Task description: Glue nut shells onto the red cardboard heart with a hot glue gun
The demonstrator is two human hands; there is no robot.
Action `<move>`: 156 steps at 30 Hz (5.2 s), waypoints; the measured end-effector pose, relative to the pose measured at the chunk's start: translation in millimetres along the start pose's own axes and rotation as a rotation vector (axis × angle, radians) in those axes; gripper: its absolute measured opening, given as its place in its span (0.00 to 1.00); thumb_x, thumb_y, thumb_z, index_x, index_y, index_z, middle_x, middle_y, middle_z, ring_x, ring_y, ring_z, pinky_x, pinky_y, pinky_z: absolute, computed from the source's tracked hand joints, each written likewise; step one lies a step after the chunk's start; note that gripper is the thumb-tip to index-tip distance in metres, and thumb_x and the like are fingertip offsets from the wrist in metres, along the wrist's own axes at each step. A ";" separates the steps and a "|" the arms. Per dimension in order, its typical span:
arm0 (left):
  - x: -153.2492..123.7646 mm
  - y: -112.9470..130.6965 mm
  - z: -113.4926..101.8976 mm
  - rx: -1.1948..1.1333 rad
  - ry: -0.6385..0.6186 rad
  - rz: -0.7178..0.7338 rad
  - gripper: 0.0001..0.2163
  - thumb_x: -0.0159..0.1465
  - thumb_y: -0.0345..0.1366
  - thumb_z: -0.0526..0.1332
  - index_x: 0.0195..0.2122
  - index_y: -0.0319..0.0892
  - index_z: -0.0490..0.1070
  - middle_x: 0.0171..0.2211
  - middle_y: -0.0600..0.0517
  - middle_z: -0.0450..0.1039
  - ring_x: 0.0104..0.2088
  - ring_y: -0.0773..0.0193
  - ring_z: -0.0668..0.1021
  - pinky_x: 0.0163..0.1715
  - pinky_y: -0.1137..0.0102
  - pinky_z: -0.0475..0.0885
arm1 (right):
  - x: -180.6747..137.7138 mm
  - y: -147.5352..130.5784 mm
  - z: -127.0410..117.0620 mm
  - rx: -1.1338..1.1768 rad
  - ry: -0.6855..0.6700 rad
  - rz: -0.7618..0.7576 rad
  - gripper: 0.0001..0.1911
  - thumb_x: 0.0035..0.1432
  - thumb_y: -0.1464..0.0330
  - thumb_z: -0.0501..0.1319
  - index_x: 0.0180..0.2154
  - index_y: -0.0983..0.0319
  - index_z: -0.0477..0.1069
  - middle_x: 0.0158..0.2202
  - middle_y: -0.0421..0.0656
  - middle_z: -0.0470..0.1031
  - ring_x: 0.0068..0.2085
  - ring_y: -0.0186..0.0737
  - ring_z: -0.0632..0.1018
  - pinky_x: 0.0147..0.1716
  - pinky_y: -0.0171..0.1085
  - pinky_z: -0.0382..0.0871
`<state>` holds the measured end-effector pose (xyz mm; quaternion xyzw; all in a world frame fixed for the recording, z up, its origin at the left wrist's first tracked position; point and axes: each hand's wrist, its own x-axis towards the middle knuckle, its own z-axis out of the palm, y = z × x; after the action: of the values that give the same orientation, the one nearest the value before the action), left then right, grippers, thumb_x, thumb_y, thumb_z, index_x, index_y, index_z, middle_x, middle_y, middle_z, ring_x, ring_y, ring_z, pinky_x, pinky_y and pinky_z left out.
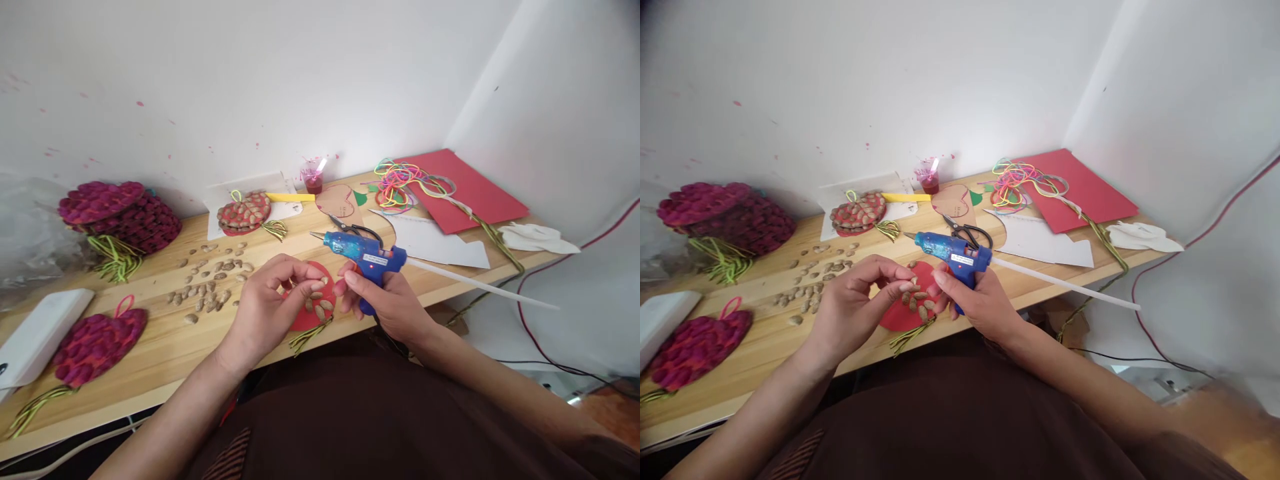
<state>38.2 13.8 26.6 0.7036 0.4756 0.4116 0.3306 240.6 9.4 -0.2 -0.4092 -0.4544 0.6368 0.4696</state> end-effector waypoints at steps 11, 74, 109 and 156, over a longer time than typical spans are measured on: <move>1.1 -16.7 -11.8 -0.944 -0.043 -0.543 0.13 0.52 0.39 0.78 0.30 0.37 0.79 0.25 0.53 0.71 0.26 0.73 0.70 0.28 0.78 0.67 | -30.0 -15.1 -11.7 -0.306 -0.169 -0.110 0.20 0.66 0.50 0.59 0.40 0.60 0.74 0.21 0.40 0.74 0.21 0.34 0.73 0.21 0.33 0.68; -4.6 -20.6 -19.8 -0.782 0.013 -0.439 0.10 0.53 0.38 0.77 0.33 0.40 0.82 0.28 0.52 0.80 0.27 0.72 0.76 0.30 0.78 0.71 | -30.2 -6.4 -9.7 -0.558 -0.211 -0.390 0.09 0.70 0.65 0.56 0.37 0.59 0.72 0.27 0.37 0.69 0.23 0.31 0.69 0.22 0.32 0.65; -0.7 -16.6 -18.8 -0.748 0.069 -0.479 0.14 0.47 0.40 0.79 0.31 0.38 0.82 0.26 0.50 0.79 0.26 0.69 0.74 0.30 0.73 0.69 | -28.6 -5.9 -9.0 -0.540 -0.172 -0.368 0.08 0.68 0.65 0.58 0.37 0.58 0.75 0.27 0.38 0.72 0.21 0.32 0.70 0.20 0.33 0.66; 0.6 -17.8 -10.7 -1.072 0.043 -0.621 0.13 0.48 0.35 0.79 0.27 0.36 0.78 0.22 0.52 0.70 0.24 0.72 0.70 0.25 0.79 0.68 | -28.1 -12.3 -6.3 -0.666 -0.188 -0.465 0.07 0.66 0.69 0.60 0.32 0.56 0.71 0.19 0.36 0.70 0.33 0.41 0.81 0.37 0.38 0.74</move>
<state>21.6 21.1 16.2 0.2600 0.3919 0.4919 0.7327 255.7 -14.9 12.6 -0.3652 -0.7567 0.3665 0.3995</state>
